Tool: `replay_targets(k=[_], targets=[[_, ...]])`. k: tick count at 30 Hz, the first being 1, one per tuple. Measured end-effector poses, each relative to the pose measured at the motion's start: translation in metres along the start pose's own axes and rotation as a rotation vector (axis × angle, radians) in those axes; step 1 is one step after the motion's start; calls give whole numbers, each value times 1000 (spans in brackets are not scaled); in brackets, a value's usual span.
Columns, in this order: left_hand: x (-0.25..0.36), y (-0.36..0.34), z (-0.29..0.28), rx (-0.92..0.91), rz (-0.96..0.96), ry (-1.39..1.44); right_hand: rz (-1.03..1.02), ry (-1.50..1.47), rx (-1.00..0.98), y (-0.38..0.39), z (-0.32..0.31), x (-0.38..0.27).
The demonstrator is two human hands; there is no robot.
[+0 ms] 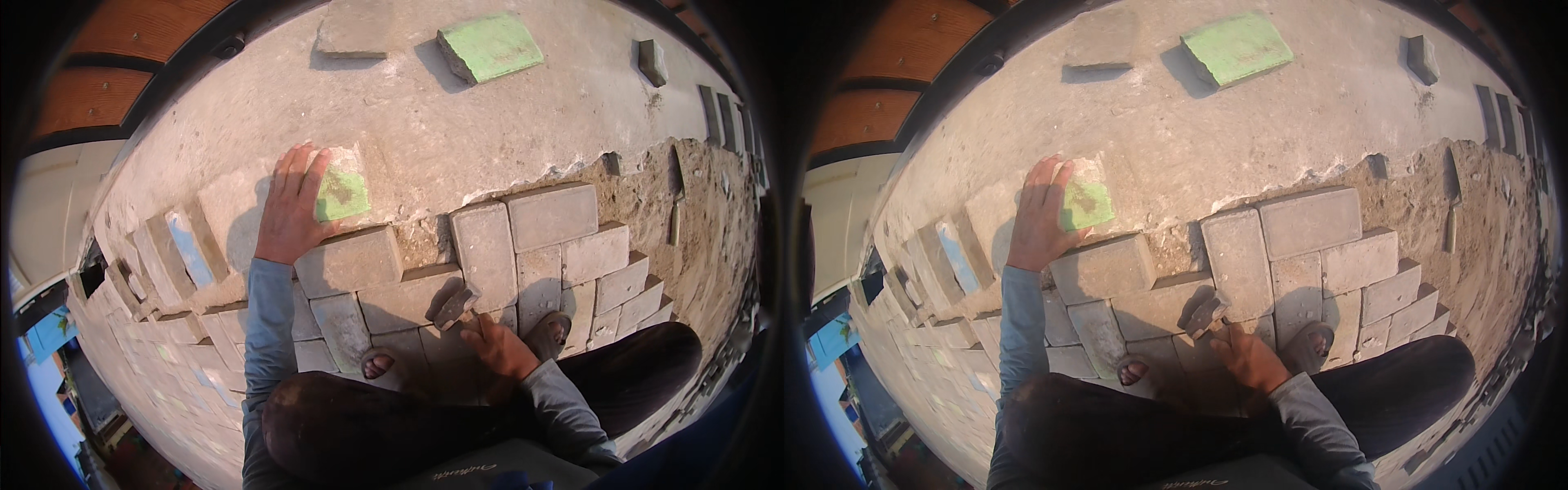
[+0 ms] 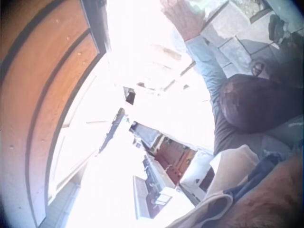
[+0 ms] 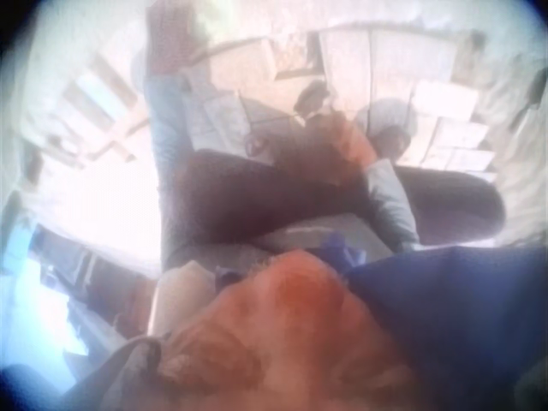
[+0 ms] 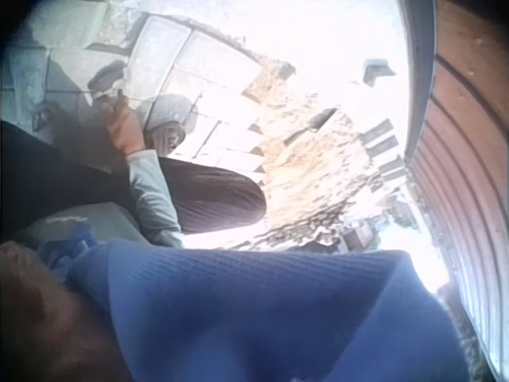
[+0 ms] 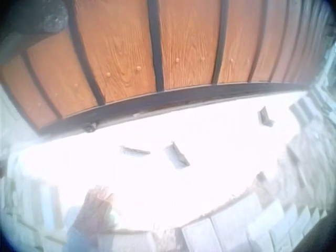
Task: The person uses a hammer and chisel to break and adjust paving stones on a partially completed patio. They repeatedly position stones, tap them into place, and remove excess material to fit the pattern.
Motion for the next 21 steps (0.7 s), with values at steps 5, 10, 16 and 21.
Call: replay_targets(k=[5,10,16,21], targets=[[-9,51,36,81,-417,-70,6,59,-59,-2,-6,-7],[14,206,103,117,-1052,52,149,-83,-6,-5,-12,-14],[49,341,194,5,-1418,166,256,-69,-22,-5,-12,-16],[20,380,209,150,-1561,352,207,4,5,-5,-7,-10]])
Point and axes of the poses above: each hand's wrist, its own y-axis away from the middle knuckle, its own z-axis out of the palm, x = y × z, the point moved 3 cm from there along -y, towards the middle knuckle, and after that the axes turned 9 degrees about -x, right-handed, at the moved point
